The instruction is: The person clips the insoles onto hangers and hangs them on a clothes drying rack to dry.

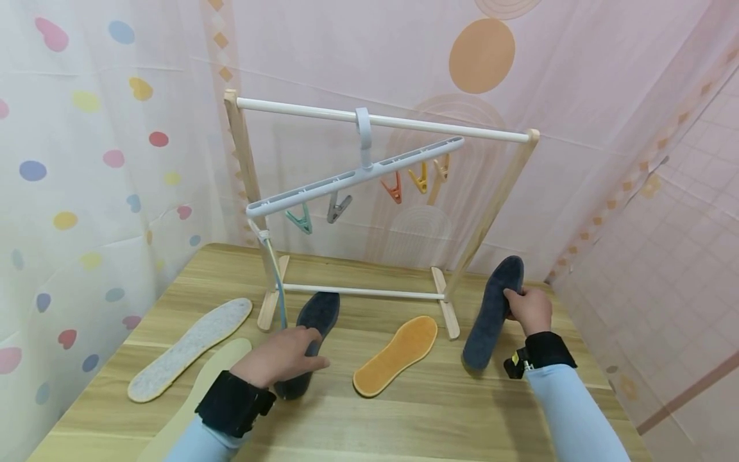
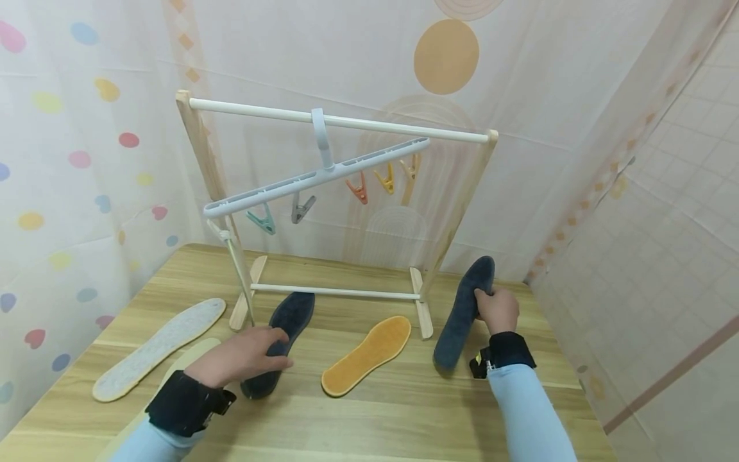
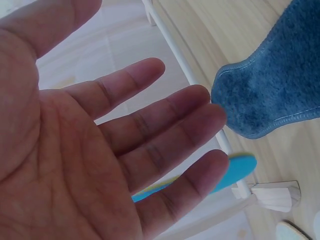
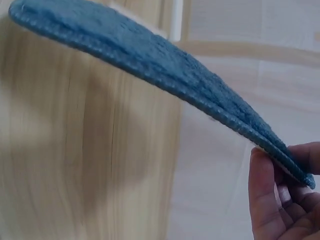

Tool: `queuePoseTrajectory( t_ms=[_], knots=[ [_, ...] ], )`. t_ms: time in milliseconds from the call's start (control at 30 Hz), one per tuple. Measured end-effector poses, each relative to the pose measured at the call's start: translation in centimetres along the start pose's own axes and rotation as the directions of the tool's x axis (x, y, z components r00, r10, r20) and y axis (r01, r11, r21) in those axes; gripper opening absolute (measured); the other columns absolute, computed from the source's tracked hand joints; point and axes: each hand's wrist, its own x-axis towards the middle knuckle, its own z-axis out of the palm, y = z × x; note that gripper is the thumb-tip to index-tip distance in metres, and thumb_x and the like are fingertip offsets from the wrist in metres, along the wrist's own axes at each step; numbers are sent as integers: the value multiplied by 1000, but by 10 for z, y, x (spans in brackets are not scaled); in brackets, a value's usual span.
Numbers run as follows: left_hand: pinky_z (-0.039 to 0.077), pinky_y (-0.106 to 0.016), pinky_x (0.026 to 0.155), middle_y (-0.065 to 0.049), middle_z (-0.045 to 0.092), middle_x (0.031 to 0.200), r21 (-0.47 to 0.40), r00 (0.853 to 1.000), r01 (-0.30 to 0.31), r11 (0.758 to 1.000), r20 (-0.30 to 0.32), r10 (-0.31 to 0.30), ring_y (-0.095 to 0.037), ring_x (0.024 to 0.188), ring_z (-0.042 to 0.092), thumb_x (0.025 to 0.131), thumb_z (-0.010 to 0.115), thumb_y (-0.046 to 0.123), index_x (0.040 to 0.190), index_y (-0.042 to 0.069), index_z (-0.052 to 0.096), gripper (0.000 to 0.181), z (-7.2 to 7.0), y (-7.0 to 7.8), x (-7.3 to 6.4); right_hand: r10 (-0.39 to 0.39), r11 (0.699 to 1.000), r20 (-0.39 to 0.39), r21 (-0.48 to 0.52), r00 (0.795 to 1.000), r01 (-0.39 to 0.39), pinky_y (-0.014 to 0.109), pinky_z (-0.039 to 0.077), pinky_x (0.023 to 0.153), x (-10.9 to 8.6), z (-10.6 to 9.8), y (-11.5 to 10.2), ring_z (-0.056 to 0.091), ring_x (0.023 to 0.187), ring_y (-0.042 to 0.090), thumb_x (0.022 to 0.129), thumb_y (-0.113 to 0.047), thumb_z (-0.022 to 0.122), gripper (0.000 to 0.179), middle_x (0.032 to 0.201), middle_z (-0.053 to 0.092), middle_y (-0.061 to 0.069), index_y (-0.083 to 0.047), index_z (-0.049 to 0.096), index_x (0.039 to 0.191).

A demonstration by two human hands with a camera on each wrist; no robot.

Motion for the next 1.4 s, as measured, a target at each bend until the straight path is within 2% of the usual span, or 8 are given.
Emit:
queuePoseTrajectory(
  t_ms=[200, 400, 700, 933, 1133, 1400],
  knots=[
    [48, -52, 90, -16, 64, 115, -19, 1000, 4, 1000, -11, -4, -37, 108, 60, 89, 74, 36, 121, 1, 64, 49, -4, 5, -2, -19, 997, -68, 76, 998, 25, 26, 52, 56, -13, 3, -4, 69, 61, 20, 99, -22, 56, 35, 79, 69, 19, 10, 68, 104],
    [49, -50, 89, -18, 63, 119, -20, 999, 35, 999, -24, -35, -35, 110, 60, 91, 72, 37, 127, 1, 61, 52, -7, 8, -3, -40, 993, -122, 109, 992, 53, 27, 50, 54, -25, 8, -12, 69, 61, 24, 98, -22, 58, 33, 72, 68, 14, 8, 71, 97],
    [48, -52, 92, -21, 62, 123, 2, 997, 29, 1000, -69, -29, -38, 112, 60, 93, 69, 38, 130, 1, 59, 54, -15, 14, -5, -58, 984, -135, 159, 989, 80, 29, 50, 54, -43, 26, -23, 65, 54, 17, 97, -26, 61, 32, 73, 68, 13, 4, 71, 91],
    [50, -50, 89, -19, 63, 124, 13, 995, 23, 1000, -101, -22, -34, 109, 62, 93, 68, 40, 131, 2, 58, 54, -20, 19, -8, -81, 961, -107, 255, 991, 106, 27, 52, 56, -64, 41, -43, 65, 58, 19, 98, -26, 61, 31, 79, 68, 15, 3, 71, 98],
    [47, -53, 93, -23, 59, 130, 21, 988, 12, 1000, -153, -9, -38, 114, 59, 94, 67, 37, 134, 1, 56, 55, -24, 24, -7, -171, 946, -105, 262, 980, 193, 27, 52, 55, -78, 56, -61, 66, 62, 27, 99, -23, 62, 26, 76, 66, 13, 1, 70, 93],
    [47, -53, 94, -23, 57, 132, 40, 970, 9, 999, -242, 1, -39, 116, 58, 96, 65, 37, 134, 0, 55, 54, -31, 30, -7, -323, 918, -139, 193, 936, 346, 29, 47, 50, -89, 73, -79, 56, 52, 13, 96, -20, 67, 23, 72, 65, 9, -2, 67, 82]
  ],
)
